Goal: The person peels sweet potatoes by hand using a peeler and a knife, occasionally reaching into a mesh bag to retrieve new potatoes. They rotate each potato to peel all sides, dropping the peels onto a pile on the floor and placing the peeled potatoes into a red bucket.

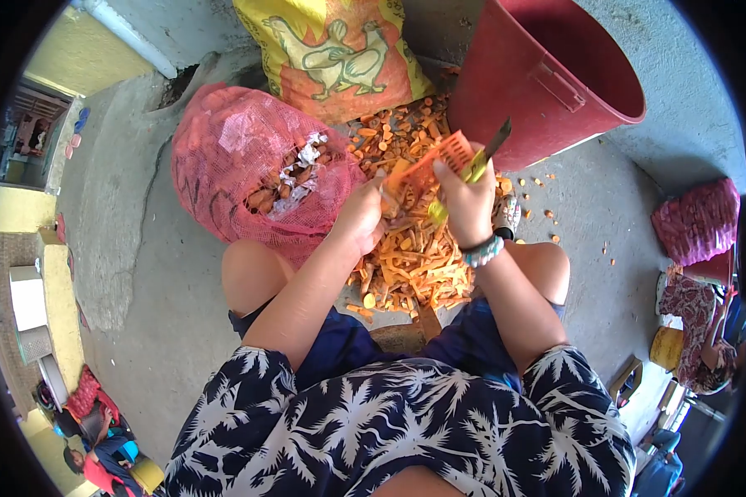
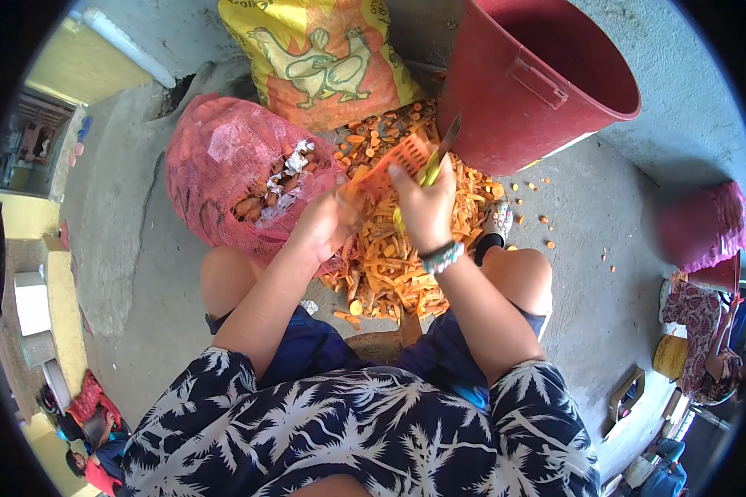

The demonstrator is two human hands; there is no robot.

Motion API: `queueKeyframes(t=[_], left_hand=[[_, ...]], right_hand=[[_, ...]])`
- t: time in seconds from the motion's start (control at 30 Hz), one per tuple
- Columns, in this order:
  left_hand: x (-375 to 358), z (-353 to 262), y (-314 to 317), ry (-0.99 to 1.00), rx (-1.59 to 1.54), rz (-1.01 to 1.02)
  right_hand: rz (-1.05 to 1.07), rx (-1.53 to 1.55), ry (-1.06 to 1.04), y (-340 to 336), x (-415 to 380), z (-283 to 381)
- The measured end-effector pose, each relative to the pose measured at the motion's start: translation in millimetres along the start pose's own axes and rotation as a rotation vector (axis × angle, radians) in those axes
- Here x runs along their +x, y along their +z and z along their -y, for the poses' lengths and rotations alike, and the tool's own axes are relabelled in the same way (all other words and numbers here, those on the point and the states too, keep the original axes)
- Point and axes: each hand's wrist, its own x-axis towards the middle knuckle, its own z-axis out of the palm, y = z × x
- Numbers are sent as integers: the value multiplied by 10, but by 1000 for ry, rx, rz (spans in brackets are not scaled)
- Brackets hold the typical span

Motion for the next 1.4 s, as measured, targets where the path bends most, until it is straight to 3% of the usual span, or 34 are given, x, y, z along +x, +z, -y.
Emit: queueKeyframes(t=[0.13, 0.17, 0.2, 0.3, 0.37, 0.47, 0.53, 0.6, 0.63, 0.67, 0.73, 0.87, 0.93, 1.0, 1.07, 1.13, 1.2, 1.27, 1.33, 1.4], left_hand=[[-12, 25, -74, -66, 68, 79], [-17, -22, -137, -113, 35, 201], [-14, -40, -158, -109, 36, 197], [-48, -110, -129, -58, 5, 193], [-66, -139, -138, 103, 399, 395], [-197, -121, 21, 215, 465, 355], [-184, -130, 3, 244, 502, 422], [-203, -118, -12, 156, 494, 380], [-208, -114, -29, 130, 517, 357], [-201, -116, -20, 135, 518, 360], [-201, -120, -17, 121, 522, 384], [-265, -146, 21, 161, 454, 368], [-183, -106, -111, 94, 566, 368], [-173, -109, -109, 132, 561, 356], [-108, -128, -170, 143, 473, 383], [-74, -136, -197, 131, 464, 320], [-40, -151, -207, -9, 120, 298], [-58, -186, -184, -52, 36, 348], [-58, -131, -118, -58, -8, 113], [-7, -39, -123, -1, 21, 80]], right_hand=[[-278, -192, -201, -289, 740, -168], [-286, 21, -122, -342, 754, -118], [-281, 64, -111, -364, 743, -107], [-151, 143, -72, -281, 515, -25], [-114, 124, -38, -242, 431, 53], [132, -97, 26, -122, 195, 182], [143, -24, 27, -38, 136, 129], [-74, -186, -93, -114, 397, 86], [-129, -337, -348, -313, 657, -168], [-167, -42, -208, -317, 688, -62], [-104, 31, -135, -278, 556, 73], [14, -158, -137, -178, 319, -124], [-324, -405, -386, -546, 829, -230], [-414, 9, -135, -697, 951, -97], [-364, 55, -166, -693, 883, -89], [-320, 21, -239, -612, 799, -150], [-181, -459, -442, -597, 756, -168], [-93, -14, -53, -440, 609, 3], [-37, -73, -64, -271, 477, 56], [64, -5, 106, -107, 228, 29]])
